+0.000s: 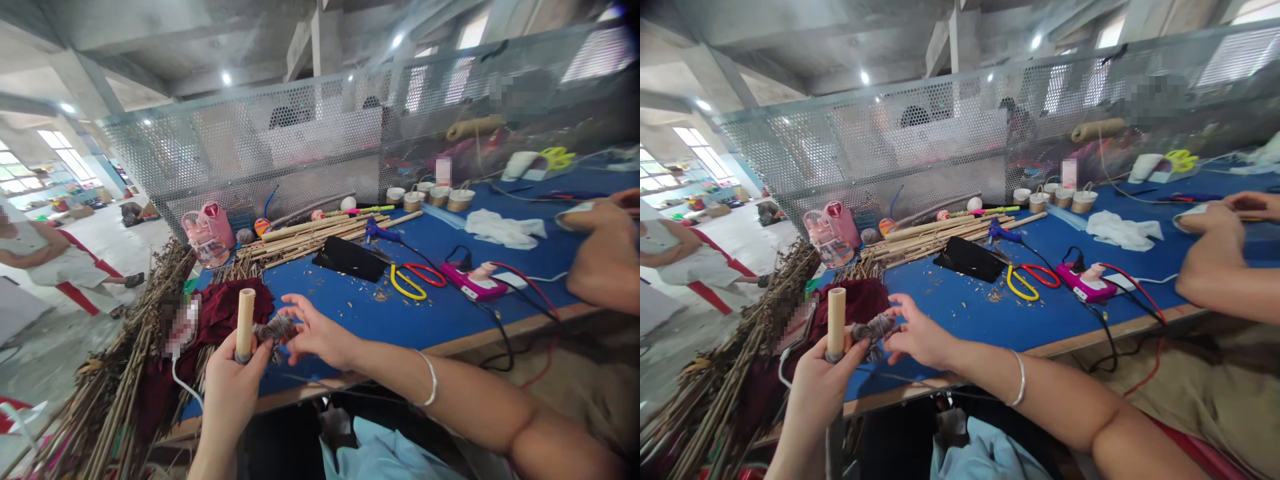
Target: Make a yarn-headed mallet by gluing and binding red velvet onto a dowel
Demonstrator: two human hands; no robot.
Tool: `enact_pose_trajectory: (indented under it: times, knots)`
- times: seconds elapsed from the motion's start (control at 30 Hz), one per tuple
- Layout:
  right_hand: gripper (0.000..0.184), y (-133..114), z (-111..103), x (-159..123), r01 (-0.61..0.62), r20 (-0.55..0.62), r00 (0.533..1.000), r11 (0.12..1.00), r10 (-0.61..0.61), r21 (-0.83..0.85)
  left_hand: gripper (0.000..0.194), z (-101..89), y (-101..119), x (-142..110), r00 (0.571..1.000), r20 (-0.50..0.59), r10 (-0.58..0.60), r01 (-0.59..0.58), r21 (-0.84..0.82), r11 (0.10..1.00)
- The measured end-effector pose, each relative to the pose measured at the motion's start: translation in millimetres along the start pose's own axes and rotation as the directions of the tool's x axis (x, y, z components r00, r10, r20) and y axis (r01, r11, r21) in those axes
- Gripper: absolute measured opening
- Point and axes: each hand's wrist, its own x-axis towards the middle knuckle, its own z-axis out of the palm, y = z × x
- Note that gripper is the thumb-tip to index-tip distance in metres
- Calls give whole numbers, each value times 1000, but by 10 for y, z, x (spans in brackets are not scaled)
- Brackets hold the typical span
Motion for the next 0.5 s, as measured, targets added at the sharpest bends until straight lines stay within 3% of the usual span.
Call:
enact_pose_trajectory:
  times: [0.07, 0.13, 0.2, 0.27, 0.33, 0.4, 0.43, 0.47, 0.5]
  knots:
    - [27, -68, -35, -62, -217, 141, 967, 976, 212, 17, 30, -19, -3, -2, 999, -36, 4, -4, 8, 1000]
    - [27, -192, -143, -101, -209, 185, 962, 978, 201, 26, 29, -44, -8, -1, 999, -43, 3, -3, 8, 1000]
    - [34, -350, -328, -114, -48, 36, 998, 990, 44, 136, 27, -71, -13, -2, 999, -46, 11, -11, 3, 1000]
    - [34, -503, -599, -115, 120, -211, 975, 968, -73, 219, 26, -104, -17, -6, 997, -71, 30, -30, 2, 1000]
    - [31, -611, -939, -115, 260, -454, 878, 947, -150, 188, 26, -141, -21, -9, 993, -114, 35, -33, 16, 999]
    - [28, -648, -1283, -117, 370, -666, 690, 929, -283, -11, 26, -172, -25, -6, 990, -142, 27, -22, 34, 999]
    - [29, -638, -1421, -120, 352, -735, 577, 921, -356, -170, 26, -181, -28, -3, 989, -143, 28, -23, 41, 999]
    - [33, -612, -1517, -123, 269, -762, 499, 910, -412, -315, 26, -183, -29, 2, 990, -135, 34, -29, 42, 999]
    - [36, -575, -1558, -129, 170, -764, 455, 887, -458, -430, 25, -179, -30, 7, 992, -119, 41, -37, 40, 999]
